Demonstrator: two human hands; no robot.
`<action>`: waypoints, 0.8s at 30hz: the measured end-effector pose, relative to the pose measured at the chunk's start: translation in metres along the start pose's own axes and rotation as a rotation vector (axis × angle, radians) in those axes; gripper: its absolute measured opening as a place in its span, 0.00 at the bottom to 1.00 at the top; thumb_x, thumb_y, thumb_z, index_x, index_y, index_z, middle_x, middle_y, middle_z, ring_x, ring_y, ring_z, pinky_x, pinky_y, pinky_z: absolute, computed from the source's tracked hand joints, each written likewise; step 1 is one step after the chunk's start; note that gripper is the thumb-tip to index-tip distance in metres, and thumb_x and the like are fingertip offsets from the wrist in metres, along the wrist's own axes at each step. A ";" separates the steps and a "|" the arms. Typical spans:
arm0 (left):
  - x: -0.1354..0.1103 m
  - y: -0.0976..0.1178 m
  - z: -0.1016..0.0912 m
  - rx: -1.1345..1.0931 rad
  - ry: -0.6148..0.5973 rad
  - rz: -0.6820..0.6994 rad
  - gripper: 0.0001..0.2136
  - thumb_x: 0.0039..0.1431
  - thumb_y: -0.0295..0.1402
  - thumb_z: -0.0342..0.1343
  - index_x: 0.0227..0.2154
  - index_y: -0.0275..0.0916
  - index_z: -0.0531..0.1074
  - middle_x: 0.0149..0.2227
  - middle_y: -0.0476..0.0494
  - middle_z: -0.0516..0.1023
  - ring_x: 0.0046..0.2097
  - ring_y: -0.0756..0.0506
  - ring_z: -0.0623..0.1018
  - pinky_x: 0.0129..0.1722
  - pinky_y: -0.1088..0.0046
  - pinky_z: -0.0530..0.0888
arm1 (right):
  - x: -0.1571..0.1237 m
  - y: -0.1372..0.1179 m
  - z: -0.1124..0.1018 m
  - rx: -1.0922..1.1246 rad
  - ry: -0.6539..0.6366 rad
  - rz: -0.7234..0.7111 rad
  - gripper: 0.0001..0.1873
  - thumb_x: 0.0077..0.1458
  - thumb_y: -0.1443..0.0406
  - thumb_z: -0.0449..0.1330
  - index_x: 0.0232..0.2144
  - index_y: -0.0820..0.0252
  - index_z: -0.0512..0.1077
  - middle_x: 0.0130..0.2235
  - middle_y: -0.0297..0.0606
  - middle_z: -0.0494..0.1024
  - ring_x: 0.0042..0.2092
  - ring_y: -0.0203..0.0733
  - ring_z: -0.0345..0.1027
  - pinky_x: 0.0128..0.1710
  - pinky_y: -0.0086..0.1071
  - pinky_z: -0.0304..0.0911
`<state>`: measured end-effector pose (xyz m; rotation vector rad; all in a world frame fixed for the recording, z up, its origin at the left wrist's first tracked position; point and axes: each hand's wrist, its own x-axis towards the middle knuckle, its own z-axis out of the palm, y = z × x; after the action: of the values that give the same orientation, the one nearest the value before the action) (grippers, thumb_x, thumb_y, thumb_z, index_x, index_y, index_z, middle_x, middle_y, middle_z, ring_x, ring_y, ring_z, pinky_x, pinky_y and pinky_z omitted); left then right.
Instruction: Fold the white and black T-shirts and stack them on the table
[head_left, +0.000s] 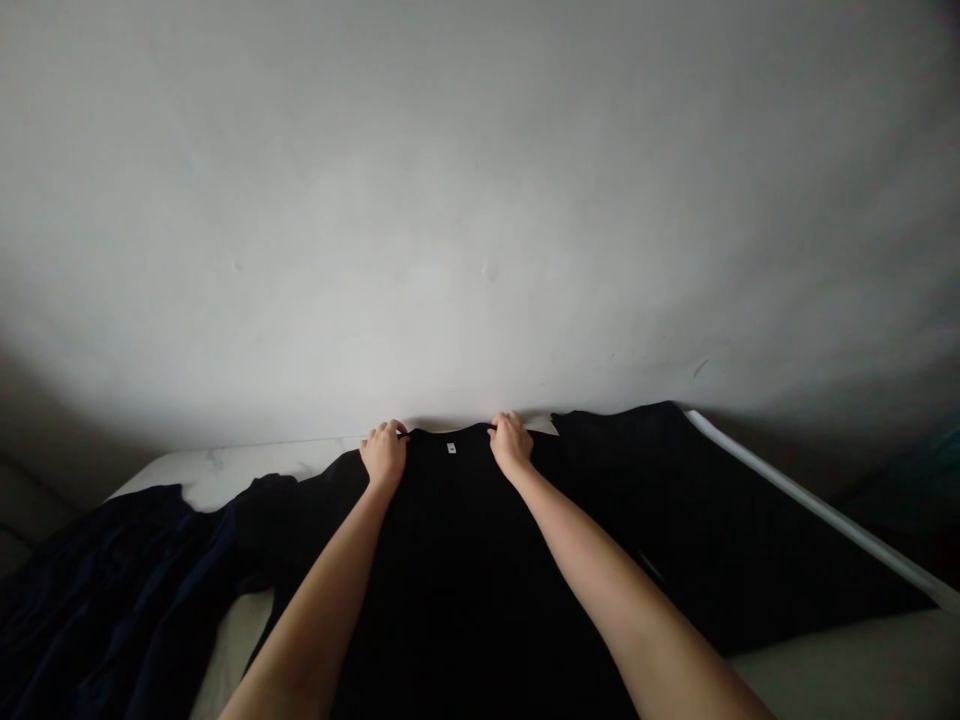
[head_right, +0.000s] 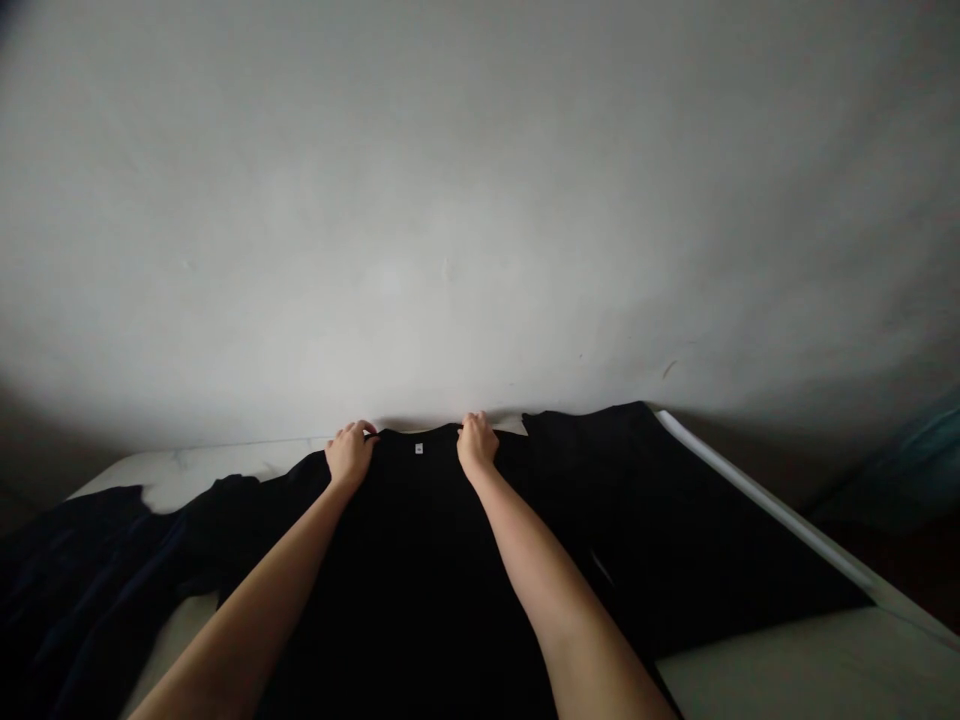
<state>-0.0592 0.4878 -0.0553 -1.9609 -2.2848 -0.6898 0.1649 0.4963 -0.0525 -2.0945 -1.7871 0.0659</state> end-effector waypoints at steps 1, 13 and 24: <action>-0.003 0.003 0.000 0.007 0.006 0.000 0.10 0.63 0.32 0.49 0.44 0.43 0.72 0.46 0.41 0.77 0.49 0.39 0.74 0.47 0.61 0.68 | -0.005 -0.004 0.002 -0.005 0.034 0.014 0.13 0.63 0.67 0.51 0.47 0.58 0.71 0.51 0.48 0.70 0.47 0.47 0.70 0.42 0.35 0.64; -0.051 -0.012 0.015 0.138 -0.234 0.396 0.26 0.67 0.44 0.40 0.66 0.45 0.54 0.69 0.43 0.52 0.69 0.38 0.53 0.64 0.54 0.55 | -0.051 0.016 0.012 -0.044 -0.263 -0.394 0.34 0.66 0.47 0.40 0.69 0.54 0.48 0.71 0.42 0.42 0.70 0.50 0.34 0.66 0.49 0.34; -0.080 0.010 -0.012 0.228 -0.196 0.276 0.24 0.67 0.34 0.39 0.63 0.35 0.60 0.64 0.35 0.63 0.66 0.37 0.60 0.63 0.54 0.57 | -0.072 -0.020 -0.006 -0.070 -0.209 -0.309 0.28 0.66 0.63 0.43 0.66 0.66 0.56 0.69 0.47 0.51 0.69 0.51 0.40 0.66 0.45 0.39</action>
<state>-0.0375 0.4098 -0.0673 -2.2493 -2.0180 -0.2107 0.1343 0.4278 -0.0562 -1.8896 -2.2482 0.1438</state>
